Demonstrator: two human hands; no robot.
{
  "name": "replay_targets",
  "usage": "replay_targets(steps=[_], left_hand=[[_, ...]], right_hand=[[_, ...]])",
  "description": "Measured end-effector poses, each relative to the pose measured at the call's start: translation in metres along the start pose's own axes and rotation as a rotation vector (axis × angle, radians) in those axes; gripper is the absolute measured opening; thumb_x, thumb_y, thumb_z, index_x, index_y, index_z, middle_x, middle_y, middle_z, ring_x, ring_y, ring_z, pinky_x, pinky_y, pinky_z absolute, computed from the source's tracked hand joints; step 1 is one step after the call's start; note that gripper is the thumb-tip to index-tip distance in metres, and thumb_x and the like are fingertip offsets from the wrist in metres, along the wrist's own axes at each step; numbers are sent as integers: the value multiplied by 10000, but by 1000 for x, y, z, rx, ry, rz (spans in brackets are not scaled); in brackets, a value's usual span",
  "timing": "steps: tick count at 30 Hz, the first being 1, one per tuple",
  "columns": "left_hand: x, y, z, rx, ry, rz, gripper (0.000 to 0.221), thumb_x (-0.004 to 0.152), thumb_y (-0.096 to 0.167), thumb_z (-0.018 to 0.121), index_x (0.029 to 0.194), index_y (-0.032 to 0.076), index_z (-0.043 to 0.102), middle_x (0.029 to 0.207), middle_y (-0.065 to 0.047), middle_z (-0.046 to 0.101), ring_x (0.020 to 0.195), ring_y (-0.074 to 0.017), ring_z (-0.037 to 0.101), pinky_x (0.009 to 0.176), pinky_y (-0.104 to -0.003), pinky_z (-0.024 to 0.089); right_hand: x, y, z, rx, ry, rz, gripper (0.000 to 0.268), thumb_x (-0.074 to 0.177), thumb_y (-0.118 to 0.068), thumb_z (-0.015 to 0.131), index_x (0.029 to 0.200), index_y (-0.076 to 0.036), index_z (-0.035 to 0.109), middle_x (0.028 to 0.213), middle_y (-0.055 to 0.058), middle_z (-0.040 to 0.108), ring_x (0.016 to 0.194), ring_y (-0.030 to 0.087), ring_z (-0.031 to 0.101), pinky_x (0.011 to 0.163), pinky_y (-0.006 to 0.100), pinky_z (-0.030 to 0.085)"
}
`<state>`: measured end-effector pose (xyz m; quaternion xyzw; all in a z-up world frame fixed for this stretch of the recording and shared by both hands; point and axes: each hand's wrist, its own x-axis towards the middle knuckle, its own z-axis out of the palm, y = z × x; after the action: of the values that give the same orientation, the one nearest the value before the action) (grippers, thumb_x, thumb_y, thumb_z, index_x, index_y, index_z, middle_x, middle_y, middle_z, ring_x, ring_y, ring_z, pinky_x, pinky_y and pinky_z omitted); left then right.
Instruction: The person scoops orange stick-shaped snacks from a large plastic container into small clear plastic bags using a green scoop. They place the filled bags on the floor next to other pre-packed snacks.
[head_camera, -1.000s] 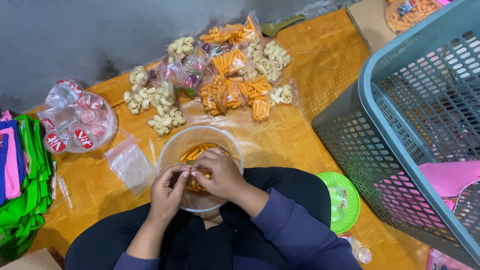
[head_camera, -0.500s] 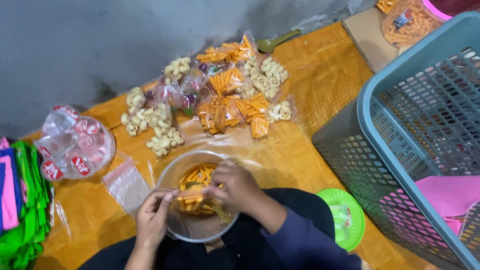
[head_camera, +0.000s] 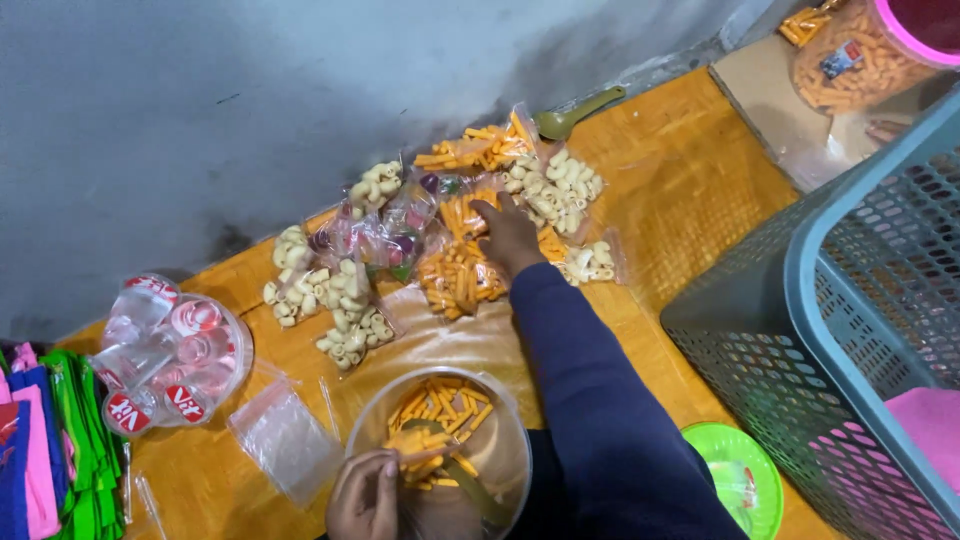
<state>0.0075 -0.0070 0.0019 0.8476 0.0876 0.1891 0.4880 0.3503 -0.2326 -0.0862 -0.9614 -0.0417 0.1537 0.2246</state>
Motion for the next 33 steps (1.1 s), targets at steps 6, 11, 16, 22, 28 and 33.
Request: replay_targets(steps=[6, 11, 16, 22, 28, 33], left_hand=[[1, 9, 2, 33, -6, -51, 154, 899, 158, 667, 804, 68, 748, 862, -42, 767, 831, -168, 732, 769, -259, 561], [1, 15, 1, 43, -23, -102, 179, 906, 167, 665, 796, 57, 755, 863, -53, 771, 821, -172, 740, 739, -270, 570], [0, -12, -2, 42, -72, 26, 171, 923, 201, 654, 866, 78, 759, 910, -41, 773, 871, -175, 743, 787, -270, 570], [3, -4, -2, 15, -78, -30, 167, 927, 184, 659, 846, 72, 755, 899, -49, 767, 856, -158, 736, 674, -254, 571], [5, -15, -3, 3, -103, 32, 137, 936, 142, 645, 892, 46, 733, 951, -73, 756, 911, -189, 734, 798, -284, 588], [7, -15, -4, 40, -155, 15, 173, 936, 210, 656, 893, 68, 747, 936, -48, 768, 917, -190, 736, 845, -307, 560]], right_hand=[[-30, -32, 25, 165, -381, 55, 545, 772, -247, 867, 1242, -250, 589, 1673, 206, 113, 1294, 417, 545, 960, 430, 482], [-54, -19, 27, 355, -191, 42, 435, 710, -171, 852, 1089, -238, 650, 1589, 152, 303, 1367, 391, 466, 1002, 410, 469], [-78, -57, -67, 589, 20, 166, 668, 724, -91, 845, 1348, -164, 620, 1483, 129, 369, 1226, 376, 568, 866, 391, 652], [-33, -29, -110, 490, 252, -114, 774, 953, -307, 717, 1592, -296, 280, 1681, 152, 196, 1528, 383, 225, 1184, 595, 278], [-69, -9, -117, 469, 203, -65, 537, 1011, -296, 564, 1521, -189, 435, 1610, 137, 384, 1481, 328, 354, 1176, 498, 312], [-163, -39, -98, 244, -262, 345, 896, 807, -54, 737, 1578, -298, 351, 1700, 97, 137, 1548, 390, 148, 1248, 520, 242]])
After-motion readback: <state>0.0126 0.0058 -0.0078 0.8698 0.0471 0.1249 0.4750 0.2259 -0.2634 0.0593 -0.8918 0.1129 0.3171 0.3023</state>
